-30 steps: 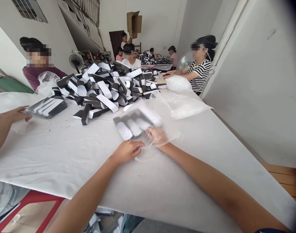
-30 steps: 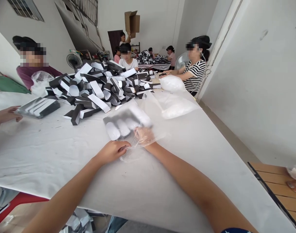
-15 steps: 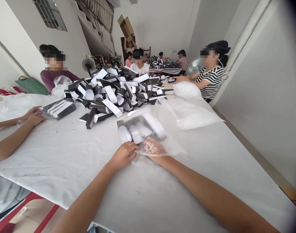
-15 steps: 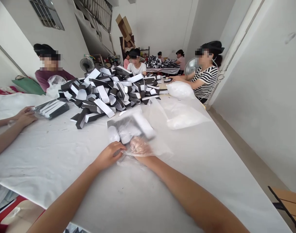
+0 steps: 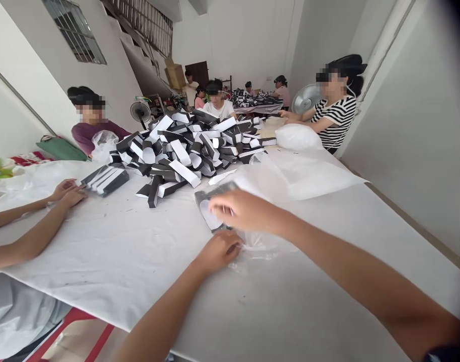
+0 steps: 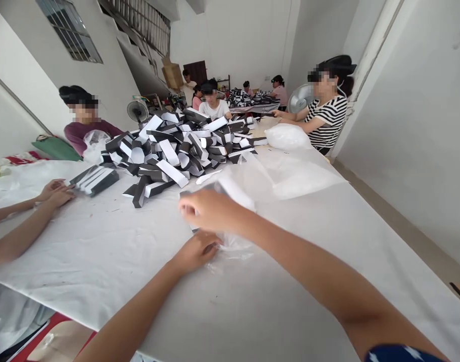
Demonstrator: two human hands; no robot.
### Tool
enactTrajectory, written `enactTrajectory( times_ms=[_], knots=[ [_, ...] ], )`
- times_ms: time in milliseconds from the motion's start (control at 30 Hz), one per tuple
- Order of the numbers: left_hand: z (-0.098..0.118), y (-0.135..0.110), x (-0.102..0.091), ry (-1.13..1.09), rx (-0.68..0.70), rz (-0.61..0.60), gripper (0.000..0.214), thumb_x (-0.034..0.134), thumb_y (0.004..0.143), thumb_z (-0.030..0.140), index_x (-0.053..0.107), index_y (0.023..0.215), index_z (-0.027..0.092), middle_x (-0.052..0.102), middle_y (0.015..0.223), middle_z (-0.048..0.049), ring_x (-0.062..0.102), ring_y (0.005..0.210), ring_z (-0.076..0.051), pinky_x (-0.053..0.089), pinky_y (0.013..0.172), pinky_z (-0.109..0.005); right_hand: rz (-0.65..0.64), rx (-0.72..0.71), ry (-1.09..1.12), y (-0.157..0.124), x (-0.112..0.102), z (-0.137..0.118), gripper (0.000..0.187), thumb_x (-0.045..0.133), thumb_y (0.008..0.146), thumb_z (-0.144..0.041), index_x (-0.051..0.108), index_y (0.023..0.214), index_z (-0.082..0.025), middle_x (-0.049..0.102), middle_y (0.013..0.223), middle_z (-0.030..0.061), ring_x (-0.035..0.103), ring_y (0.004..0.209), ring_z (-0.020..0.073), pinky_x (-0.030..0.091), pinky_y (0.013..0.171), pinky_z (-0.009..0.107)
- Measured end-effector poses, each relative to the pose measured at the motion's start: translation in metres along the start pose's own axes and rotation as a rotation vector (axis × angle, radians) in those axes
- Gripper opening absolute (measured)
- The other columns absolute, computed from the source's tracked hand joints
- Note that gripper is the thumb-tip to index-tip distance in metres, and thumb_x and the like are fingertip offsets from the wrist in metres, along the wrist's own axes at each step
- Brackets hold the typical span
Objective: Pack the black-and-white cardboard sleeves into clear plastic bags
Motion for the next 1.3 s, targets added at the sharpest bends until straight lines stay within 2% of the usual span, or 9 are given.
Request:
enactTrajectory(
  times_ms=[100, 200, 333, 533, 700, 867, 1000, 1100, 1300],
  knots=[
    [0.001, 0.002, 0.001, -0.074, 0.017, 0.027, 0.021, 0.049, 0.087, 0.012, 0.067, 0.095, 0.02, 0.067, 0.087, -0.0019, 0.059, 0.079, -0.017, 0.043, 0.077, -0.029, 0.251, 0.103, -0.168, 0.077, -0.02, 0.059, 0.028, 0.041, 0.092, -0.015, 0.062, 0.11, -0.019, 0.062, 0.112, 0.0067, 0.06, 0.078, 0.0144, 0.045, 0.072, 0.027],
    [-0.003, 0.003, 0.002, -0.119, 0.016, 0.047, 0.021, 0.049, 0.085, 0.011, 0.067, 0.092, 0.019, 0.068, 0.085, -0.0011, 0.059, 0.077, -0.016, 0.043, 0.075, -0.027, 0.161, 0.542, -0.218, 0.131, 0.0, 0.153, 0.046, 0.047, 0.091, -0.023, 0.044, 0.136, -0.018, 0.042, 0.14, 0.0165, 0.063, 0.083, 0.0171, 0.05, 0.072, 0.03],
    [-0.004, 0.004, 0.004, -0.118, 0.039, 0.051, 0.022, 0.05, 0.084, 0.01, 0.067, 0.093, 0.019, 0.069, 0.086, -0.0019, 0.06, 0.078, -0.016, 0.043, 0.076, -0.027, 0.039, 0.764, -0.252, 0.159, 0.033, 0.216, 0.068, 0.07, 0.074, -0.034, 0.047, 0.136, -0.015, 0.036, 0.143, 0.024, 0.062, 0.1, 0.0324, 0.052, 0.076, 0.042],
    [-0.003, 0.005, 0.006, -0.098, 0.058, 0.029, 0.02, 0.05, 0.084, 0.012, 0.067, 0.091, 0.019, 0.069, 0.084, -0.0023, 0.061, 0.076, -0.017, 0.044, 0.075, -0.027, 0.021, 0.75, -0.223, 0.164, 0.066, 0.242, 0.06, 0.077, 0.062, -0.03, 0.062, 0.118, -0.019, 0.042, 0.141, 0.018, 0.061, 0.104, 0.0337, 0.05, 0.086, 0.044],
    [-0.001, 0.005, 0.006, -0.096, 0.084, 0.022, 0.019, 0.05, 0.085, 0.013, 0.066, 0.091, 0.019, 0.069, 0.087, -0.0023, 0.061, 0.08, -0.018, 0.044, 0.076, -0.028, 0.218, 0.602, -0.12, 0.157, 0.035, 0.218, 0.042, 0.059, 0.08, -0.046, 0.059, 0.116, -0.025, 0.035, 0.147, 0.0076, 0.059, 0.104, 0.0224, 0.049, 0.088, 0.035],
    [-0.003, 0.005, 0.003, -0.109, 0.055, 0.036, 0.021, 0.049, 0.086, 0.014, 0.067, 0.095, 0.02, 0.07, 0.091, -0.002, 0.061, 0.083, -0.018, 0.044, 0.078, -0.029, 0.398, 0.519, 0.358, 0.092, -0.019, 0.181, 0.046, 0.045, 0.085, -0.062, 0.06, 0.107, -0.025, 0.053, 0.128, 0.0069, 0.061, 0.094, 0.02, 0.056, 0.069, 0.032],
    [-0.005, 0.004, -0.003, -0.148, -0.016, 0.101, 0.017, 0.05, 0.089, 0.022, 0.067, 0.093, 0.02, 0.067, 0.084, -0.0013, 0.058, 0.073, -0.016, 0.043, 0.071, -0.028, 0.425, 0.372, 0.572, -0.009, -0.042, 0.134, 0.033, 0.062, 0.079, -0.045, 0.062, 0.108, -0.029, 0.056, 0.128, 0.0019, 0.062, 0.094, 0.0191, 0.057, 0.07, 0.032],
    [-0.01, 0.0, -0.014, -0.228, -0.113, 0.228, 0.019, 0.048, 0.091, 0.027, 0.064, 0.087, 0.019, 0.061, 0.071, 0.0012, 0.052, 0.064, -0.014, 0.039, 0.063, -0.025, 0.401, 0.304, 0.557, -0.095, -0.047, 0.098, 0.059, 0.068, 0.076, -0.043, 0.048, 0.132, -0.039, 0.047, 0.143, 0.0001, 0.061, 0.109, 0.0231, 0.056, 0.081, 0.036],
    [-0.014, -0.012, -0.036, -0.331, -0.211, 0.454, 0.016, 0.046, 0.092, 0.027, 0.06, 0.088, 0.02, 0.051, 0.066, 0.0039, 0.047, 0.063, -0.012, 0.037, 0.064, -0.023, -0.036, 0.445, 0.469, -0.216, -0.021, 0.069, 0.054, 0.063, 0.081, -0.052, 0.055, 0.133, -0.041, 0.056, 0.138, 0.0026, 0.053, 0.126, 0.0311, 0.051, 0.095, 0.042]
  ],
)
Point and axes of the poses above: each hand's wrist, its own y-axis towards the middle knuckle, its own x-axis out of the palm, z = x × y, the point moved 10 cm from there along y, towards the middle knuckle
